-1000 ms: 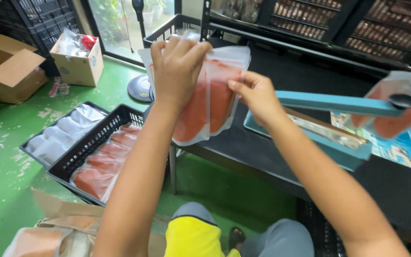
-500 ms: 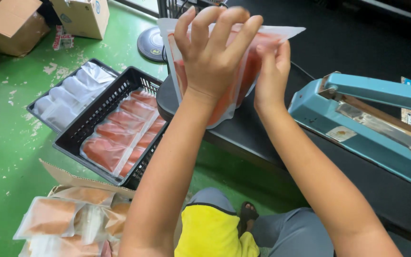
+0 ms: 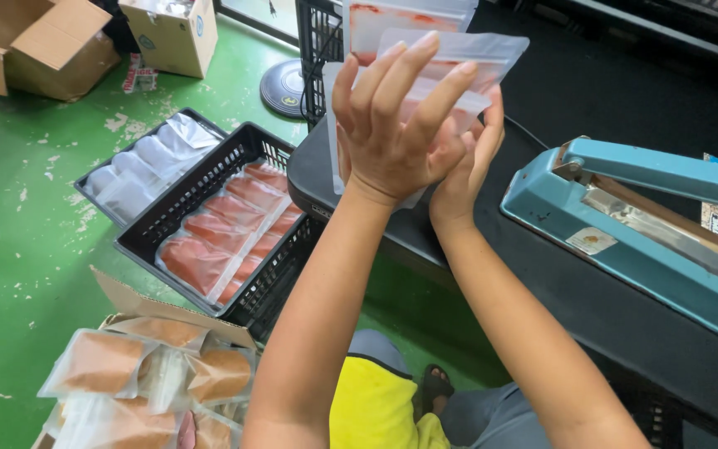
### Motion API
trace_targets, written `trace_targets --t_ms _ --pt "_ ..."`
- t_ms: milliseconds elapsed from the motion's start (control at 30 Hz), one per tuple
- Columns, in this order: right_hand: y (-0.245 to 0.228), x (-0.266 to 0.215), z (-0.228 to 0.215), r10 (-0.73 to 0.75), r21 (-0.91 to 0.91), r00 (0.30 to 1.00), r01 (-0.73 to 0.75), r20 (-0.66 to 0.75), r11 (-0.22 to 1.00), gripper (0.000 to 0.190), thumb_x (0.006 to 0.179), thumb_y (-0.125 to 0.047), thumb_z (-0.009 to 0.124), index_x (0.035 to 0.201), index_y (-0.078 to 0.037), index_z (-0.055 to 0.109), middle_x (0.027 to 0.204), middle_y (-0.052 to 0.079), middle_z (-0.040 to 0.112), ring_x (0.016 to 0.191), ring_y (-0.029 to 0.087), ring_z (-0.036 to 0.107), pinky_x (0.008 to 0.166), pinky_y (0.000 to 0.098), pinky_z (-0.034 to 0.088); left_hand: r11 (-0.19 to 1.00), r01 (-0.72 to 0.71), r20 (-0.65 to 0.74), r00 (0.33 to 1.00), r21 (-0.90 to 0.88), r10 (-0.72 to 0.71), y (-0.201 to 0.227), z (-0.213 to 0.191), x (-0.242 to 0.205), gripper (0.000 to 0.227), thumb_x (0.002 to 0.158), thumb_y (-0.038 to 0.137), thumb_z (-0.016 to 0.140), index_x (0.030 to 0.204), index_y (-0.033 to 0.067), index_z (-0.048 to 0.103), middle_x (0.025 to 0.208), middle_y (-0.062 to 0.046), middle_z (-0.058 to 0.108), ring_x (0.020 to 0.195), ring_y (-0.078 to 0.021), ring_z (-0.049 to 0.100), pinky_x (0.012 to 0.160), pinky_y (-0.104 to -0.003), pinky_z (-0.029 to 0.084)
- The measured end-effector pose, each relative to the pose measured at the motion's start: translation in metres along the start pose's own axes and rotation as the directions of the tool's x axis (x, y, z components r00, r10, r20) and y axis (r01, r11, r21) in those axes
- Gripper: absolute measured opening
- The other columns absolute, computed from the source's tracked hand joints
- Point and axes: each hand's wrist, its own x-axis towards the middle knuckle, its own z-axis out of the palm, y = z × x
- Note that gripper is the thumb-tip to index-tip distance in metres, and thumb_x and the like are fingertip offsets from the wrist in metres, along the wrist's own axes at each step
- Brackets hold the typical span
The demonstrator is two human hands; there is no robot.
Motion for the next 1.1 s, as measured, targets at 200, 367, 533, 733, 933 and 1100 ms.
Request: trace_targets --t_ms 200,367,533,733,933,1100 --pt "-0.017 -0.011 -0.007 -0.151 -0.200 0.988 0.140 -0.040 0.970 0.081 0.103 -0.072 0.036 0.160 -0.015 0.035 0.165 0.009 0.031 0.148 0.027 0.045 0.119 0.0442 0.038 0.993 0.038 0.117 0.993 -0.112 -0.025 0.001 -0.009 -0.010 0.033 0.110 0.028 0.060 0.143 0.0215 0.057 0.152 -0.010 0.036 0.145 -0.0333 0.045 0.133 -0.061 0.028" --pt "0.002 -0.003 -0.015 -0.408 -0.368 0.912 0.394 0.045 0.842 0.061 0.096 -0.060 0.045 0.128 -0.010 0.056 0.121 0.010 0.049 0.098 0.025 0.051 0.086 0.0365 0.043 0.945 0.328 0.042 0.944 -0.014 -0.327 -0.001 -0.008 -0.053 0.067 0.084 0.011 0.066 0.149 0.0186 0.049 0.160 -0.015 0.030 0.151 -0.0349 0.037 0.132 -0.059 0.019" --pt "0.031 -0.001 -0.017 -0.429 -0.334 0.889 0.459 0.163 0.823 0.042 0.088 -0.049 0.052 0.107 -0.012 0.058 0.097 0.006 0.050 0.083 0.029 0.053 0.078 0.0381 0.045 0.642 0.731 0.253 0.683 -0.231 -0.686 0.002 -0.044 -0.074 0.092 0.086 0.013 0.066 0.166 0.0205 0.022 0.154 -0.020 0.034 0.140 -0.0415 0.045 0.122 -0.059 0.030" --pt "0.020 0.002 -0.023 -0.473 -0.407 0.877 0.466 0.090 0.786 0.046 0.067 -0.015 0.044 0.110 -0.011 0.058 0.112 0.008 0.052 0.108 0.030 0.053 0.098 0.0405 0.038 0.226 0.963 0.718 0.260 -0.145 -0.646 -0.019 -0.065 -0.071 0.108 0.070 0.024 0.086 0.162 0.0168 0.031 0.157 -0.031 0.040 0.145 -0.0524 0.038 0.121 -0.061 0.031" --pt "0.080 0.011 -0.031 0.232 0.082 0.973 -0.232 0.006 0.969 0.074 0.095 -0.020 0.062 0.159 -0.010 0.028 0.138 0.023 0.057 0.126 0.030 0.055 0.108 0.0405 0.046 0.230 0.973 0.778 0.122 0.029 -0.616 -0.039 -0.056 -0.099 0.073 0.053 0.041 0.102 0.113 0.0137 0.071 0.108 -0.009 0.076 0.113 -0.0293 0.070 0.099 -0.043 0.052" --pt "0.089 0.009 -0.028 0.244 -0.043 0.957 -0.240 0.159 0.970 0.085 0.079 -0.023 0.093 0.149 -0.017 0.047 0.122 0.010 0.070 0.109 0.019 0.065 0.096 0.0353 0.048 0.193 0.979 0.749 0.175 -0.064 -0.639 -0.054 -0.096 -0.088 0.058 0.062 0.034 0.100 0.110 0.0145 0.075 0.103 -0.006 0.079 0.103 -0.0211 0.074 0.092 -0.037 0.056"
